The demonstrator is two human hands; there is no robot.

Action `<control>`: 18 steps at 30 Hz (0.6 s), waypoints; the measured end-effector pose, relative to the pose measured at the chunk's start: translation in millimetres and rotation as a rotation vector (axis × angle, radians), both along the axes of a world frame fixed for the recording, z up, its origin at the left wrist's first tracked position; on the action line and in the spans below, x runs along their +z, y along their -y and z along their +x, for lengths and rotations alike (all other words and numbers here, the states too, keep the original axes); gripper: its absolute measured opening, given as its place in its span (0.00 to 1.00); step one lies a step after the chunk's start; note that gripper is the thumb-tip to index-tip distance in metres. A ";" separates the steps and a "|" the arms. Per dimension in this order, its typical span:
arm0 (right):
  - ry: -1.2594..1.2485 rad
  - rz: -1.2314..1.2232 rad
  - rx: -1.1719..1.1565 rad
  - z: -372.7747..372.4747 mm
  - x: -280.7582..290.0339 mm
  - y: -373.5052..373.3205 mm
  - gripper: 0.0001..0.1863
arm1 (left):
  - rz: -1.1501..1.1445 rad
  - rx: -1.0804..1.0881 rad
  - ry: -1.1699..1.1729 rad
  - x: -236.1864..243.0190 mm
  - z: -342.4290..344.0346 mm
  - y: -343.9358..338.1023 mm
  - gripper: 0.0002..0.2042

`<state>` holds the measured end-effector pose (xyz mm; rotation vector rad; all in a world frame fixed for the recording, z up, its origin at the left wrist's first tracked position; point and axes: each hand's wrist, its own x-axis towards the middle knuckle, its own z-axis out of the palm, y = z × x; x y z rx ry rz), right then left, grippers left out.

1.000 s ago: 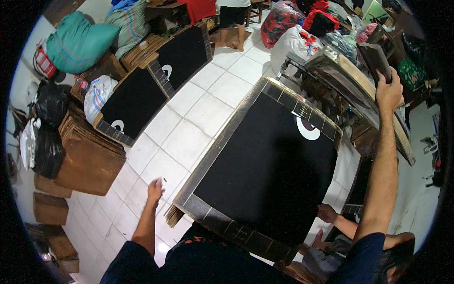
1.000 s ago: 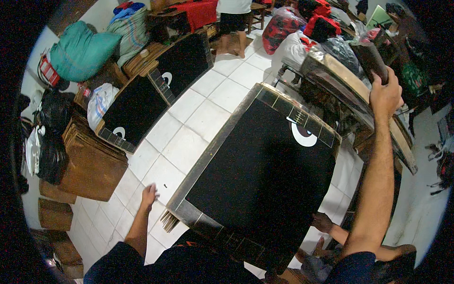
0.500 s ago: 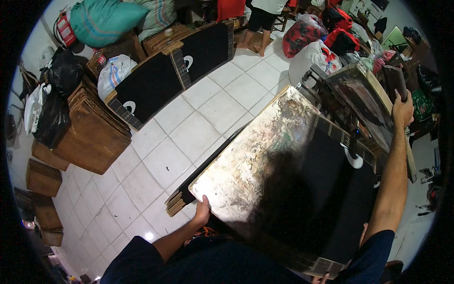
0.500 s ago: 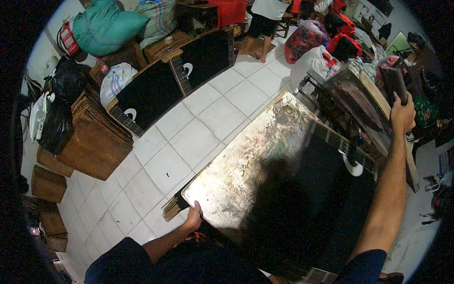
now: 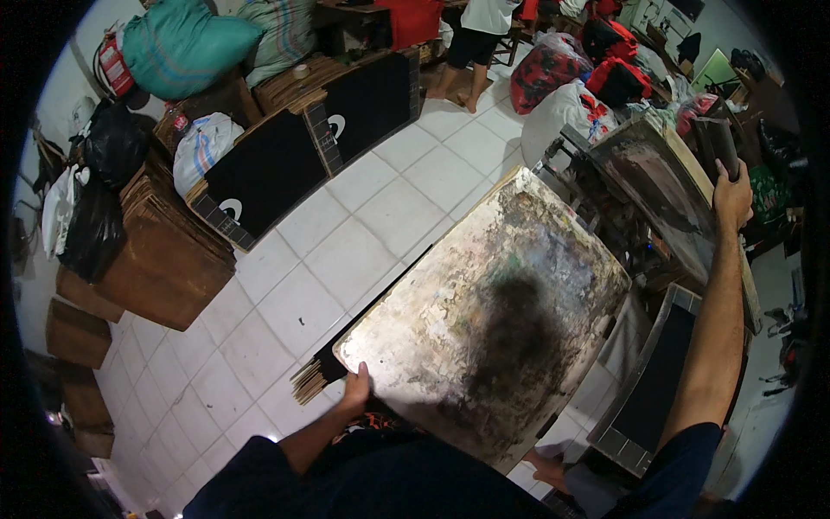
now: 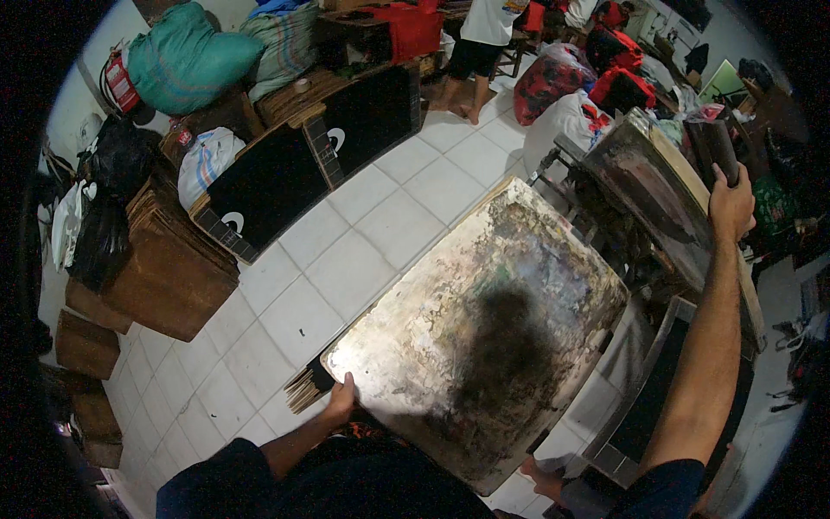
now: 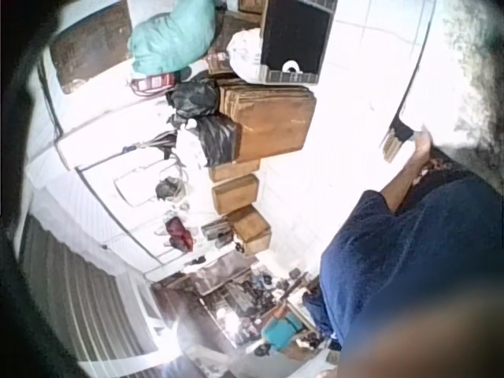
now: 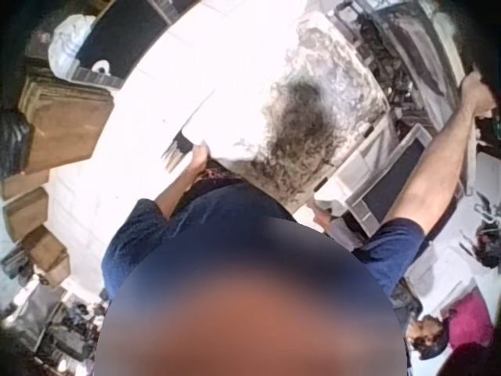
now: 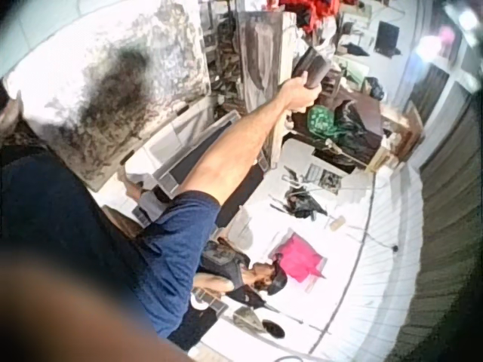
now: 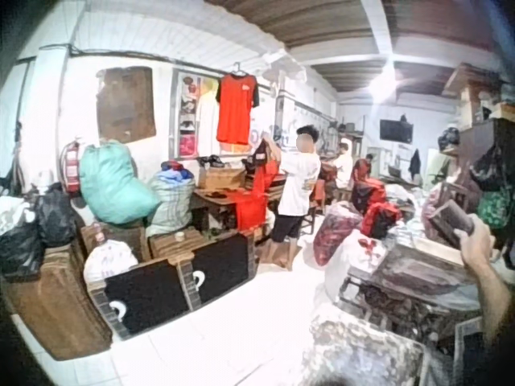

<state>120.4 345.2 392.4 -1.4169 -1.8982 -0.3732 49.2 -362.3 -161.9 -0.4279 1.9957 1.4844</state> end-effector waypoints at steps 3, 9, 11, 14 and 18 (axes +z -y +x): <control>0.022 0.058 -0.040 -3.6 7.3 -20.0 0.27 | -0.061 -0.525 0.302 32.5 -69.8 67.4 0.19; 0.052 0.116 -0.070 10.7 31.4 -95.7 0.31 | -0.740 -0.696 -0.149 -41.7 -132.0 130.2 0.15; 0.103 0.163 -0.071 19.7 38.2 -127.8 0.33 | -0.619 -0.653 -0.146 -71.5 -120.1 146.9 0.18; 0.113 0.211 0.064 43.9 51.4 -168.8 0.34 | -0.638 -0.537 -0.108 -90.2 -100.4 169.2 0.17; 0.131 0.270 0.047 70.9 69.1 -212.7 0.38 | -0.543 -0.478 -0.293 -82.5 -96.8 175.7 0.19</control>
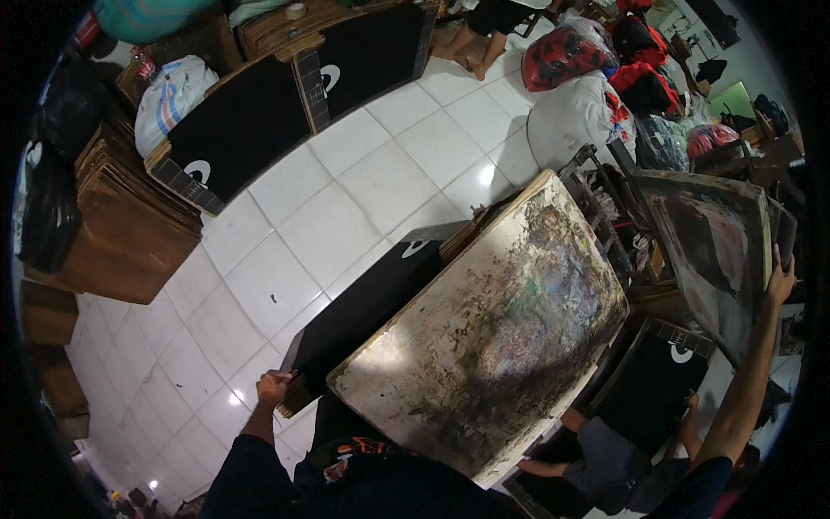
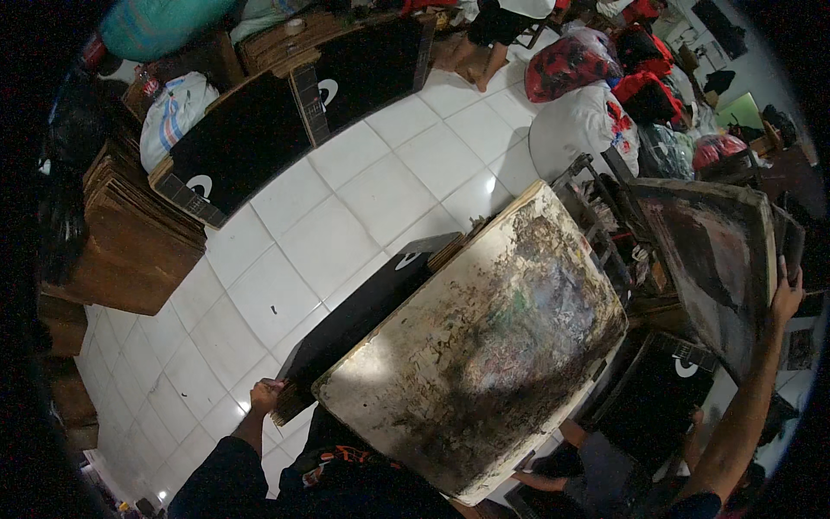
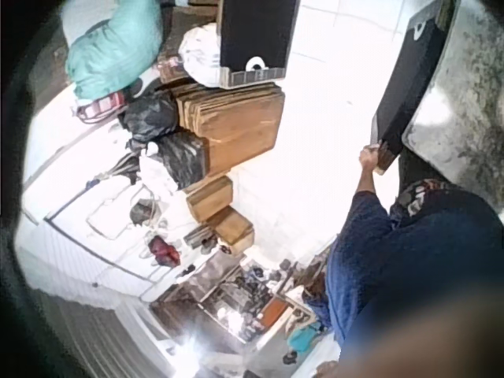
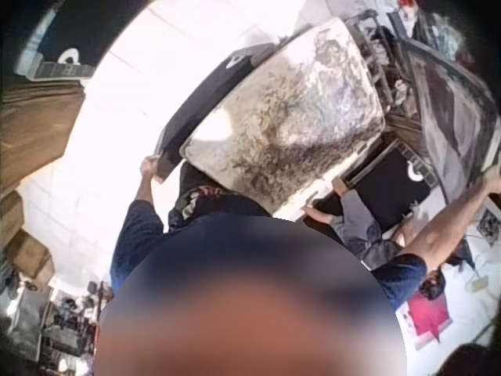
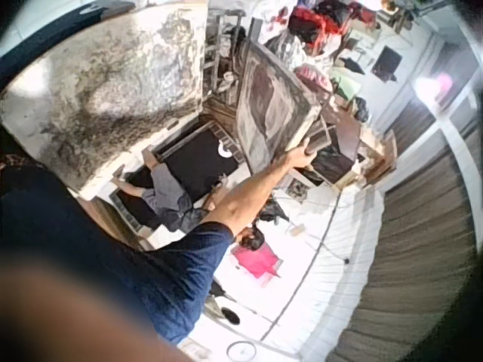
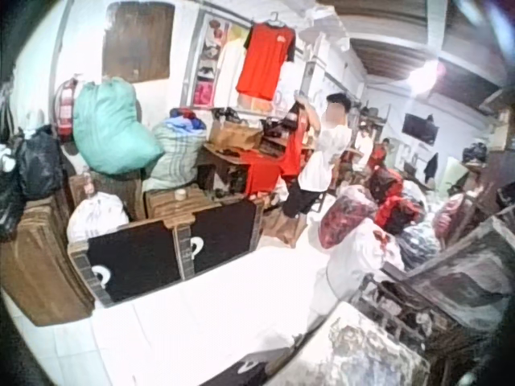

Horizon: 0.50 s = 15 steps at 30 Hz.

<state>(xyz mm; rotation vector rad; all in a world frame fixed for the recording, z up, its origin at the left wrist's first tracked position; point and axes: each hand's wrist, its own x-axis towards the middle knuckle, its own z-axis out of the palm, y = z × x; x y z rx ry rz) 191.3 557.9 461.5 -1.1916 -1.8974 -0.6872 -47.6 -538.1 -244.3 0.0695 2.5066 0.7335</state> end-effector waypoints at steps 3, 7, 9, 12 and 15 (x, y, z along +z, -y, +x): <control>0.031 0.046 0.008 17.6 7.2 -19.9 0.40 | -0.218 0.017 -0.127 7.0 -2.1 -6.7 0.17; 0.207 0.085 -0.041 26.7 12.5 -21.3 0.23 | -0.191 0.053 -0.234 2.4 0.6 -0.8 0.20; 0.103 -0.033 -0.021 23.8 11.8 -9.2 0.22 | -0.193 0.067 -0.225 0.1 -4.2 9.7 0.15; 0.136 -0.161 0.150 11.1 7.6 21.2 0.21 | -0.285 0.078 -0.019 9.8 -32.6 16.0 0.07; 0.070 -0.180 0.074 -10.8 2.6 52.6 0.28 | -0.119 -0.123 -0.501 50.3 -77.4 -11.8 0.06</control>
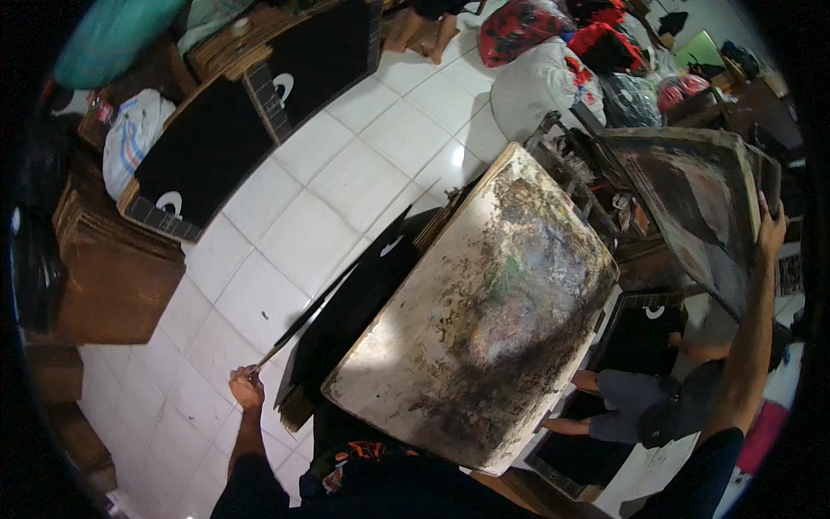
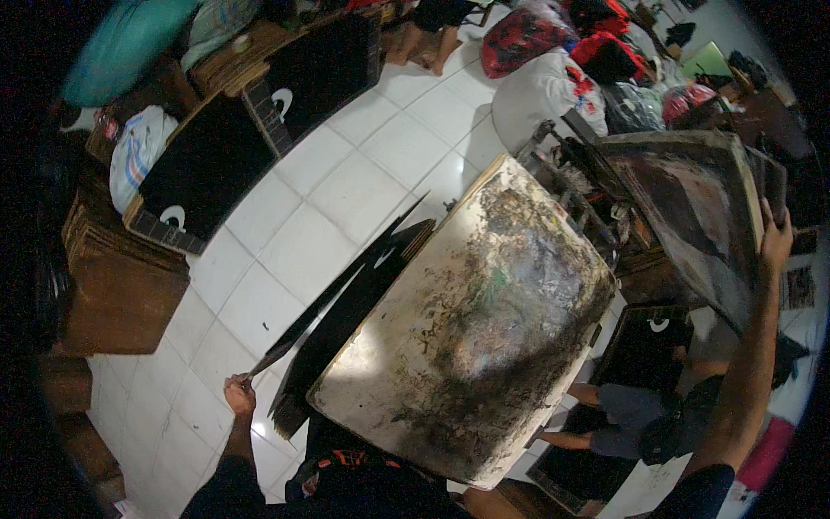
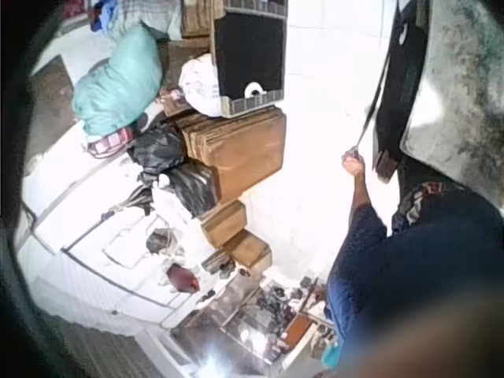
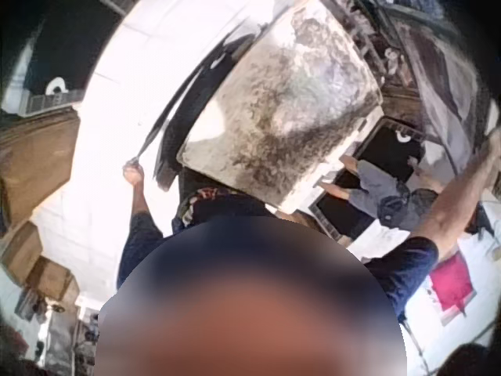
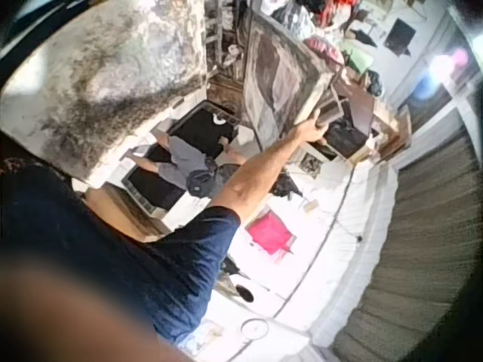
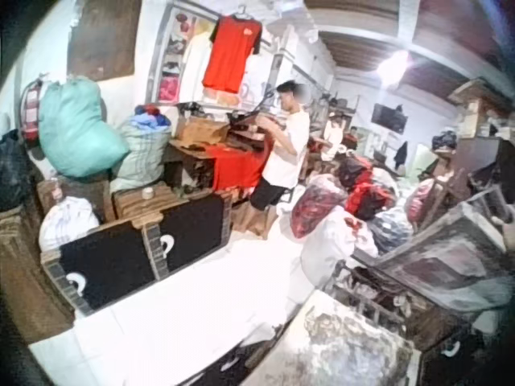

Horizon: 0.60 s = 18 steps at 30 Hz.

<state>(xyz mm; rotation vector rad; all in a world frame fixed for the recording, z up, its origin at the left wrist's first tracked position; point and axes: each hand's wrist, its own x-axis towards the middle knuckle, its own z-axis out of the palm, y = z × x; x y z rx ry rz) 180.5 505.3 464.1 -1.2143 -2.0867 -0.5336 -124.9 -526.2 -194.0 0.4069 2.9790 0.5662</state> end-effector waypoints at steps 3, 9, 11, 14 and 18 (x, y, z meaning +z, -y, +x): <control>-0.054 -0.026 -0.036 -20.3 -6.4 30.5 0.37 | 0.410 -0.108 -0.216 59.2 -43.0 -79.6 0.04; -0.176 0.036 0.120 -55.5 -36.4 104.0 0.30 | 0.622 -0.271 -0.269 214.4 -107.7 -282.6 0.06; -0.201 -0.015 0.025 -63.5 -44.2 130.3 0.27 | 0.712 -0.353 -0.548 279.3 -93.3 -327.3 0.05; -0.210 -0.037 -0.038 -68.2 -54.5 164.0 0.24 | 0.843 -0.377 -0.635 388.9 -59.0 -338.8 0.05; -0.206 -0.014 -0.030 -69.1 -59.1 183.3 0.25 | 0.741 -0.629 -0.750 474.5 45.8 -301.0 0.09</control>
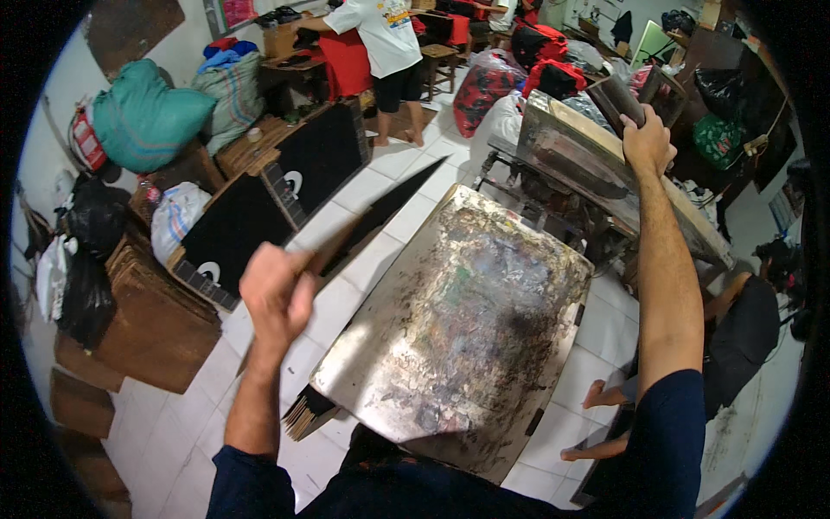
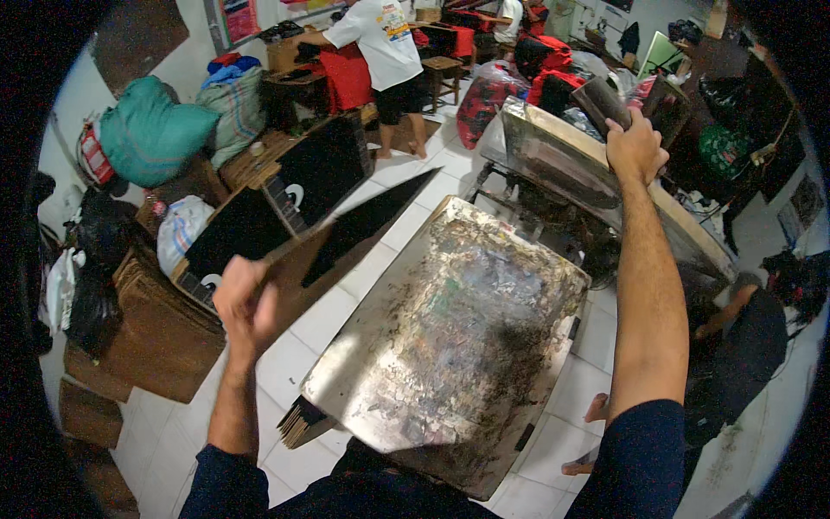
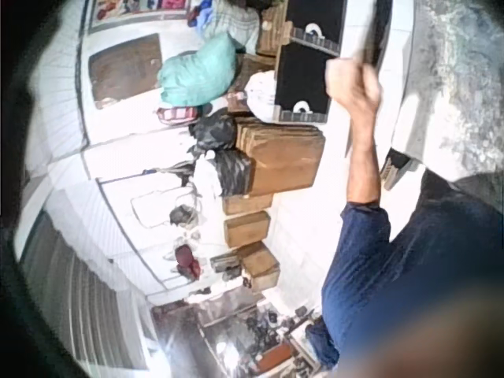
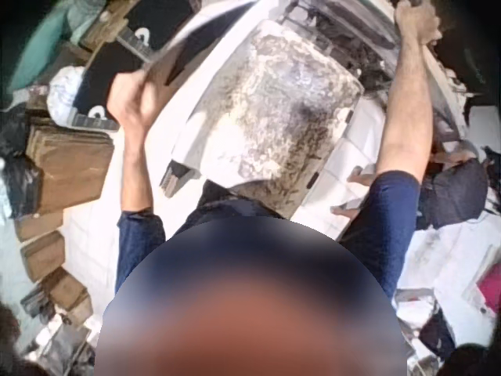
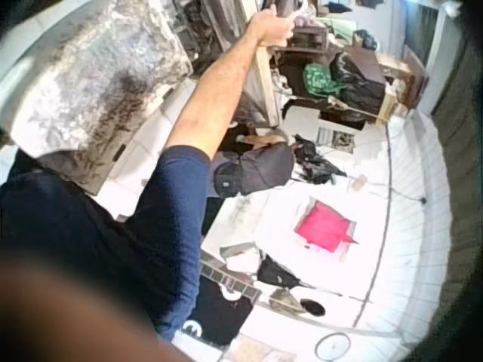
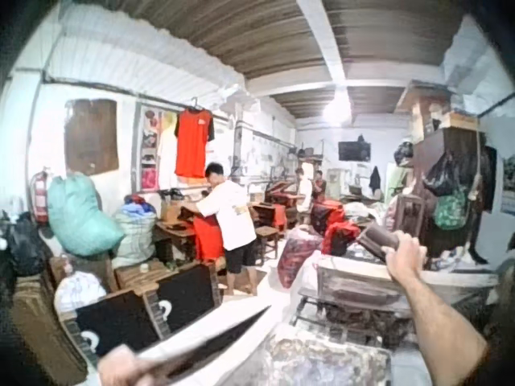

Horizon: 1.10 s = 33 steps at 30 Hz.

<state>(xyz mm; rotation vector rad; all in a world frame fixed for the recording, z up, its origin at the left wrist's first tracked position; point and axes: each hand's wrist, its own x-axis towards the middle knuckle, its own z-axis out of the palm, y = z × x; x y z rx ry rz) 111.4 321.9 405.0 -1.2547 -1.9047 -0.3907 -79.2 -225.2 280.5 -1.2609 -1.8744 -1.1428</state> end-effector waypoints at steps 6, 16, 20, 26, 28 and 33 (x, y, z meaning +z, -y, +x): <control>-0.038 0.047 0.053 -9.8 -0.6 -10.2 0.26 | -0.424 -0.648 0.008 -73.3 195.0 1.9 0.23; -0.014 -0.008 -0.034 -9.2 -3.7 -6.0 0.27 | -0.556 -0.837 0.236 -225.8 224.5 -31.8 0.27; -0.018 -0.045 -0.058 -6.9 -4.9 5.0 0.26 | -0.381 0.294 0.329 -290.8 53.3 21.9 0.26; -0.007 -0.089 -0.046 -3.1 -7.3 15.6 0.25 | -0.584 0.535 1.047 -342.9 -60.0 119.2 0.28; -0.017 -0.052 -0.066 -2.7 -9.2 14.9 0.26 | -0.405 0.390 0.984 -332.9 -51.9 130.0 0.27; -0.033 -0.020 -0.057 0.1 -15.2 10.1 0.22 | -0.139 0.167 1.248 -308.8 -22.9 110.4 0.21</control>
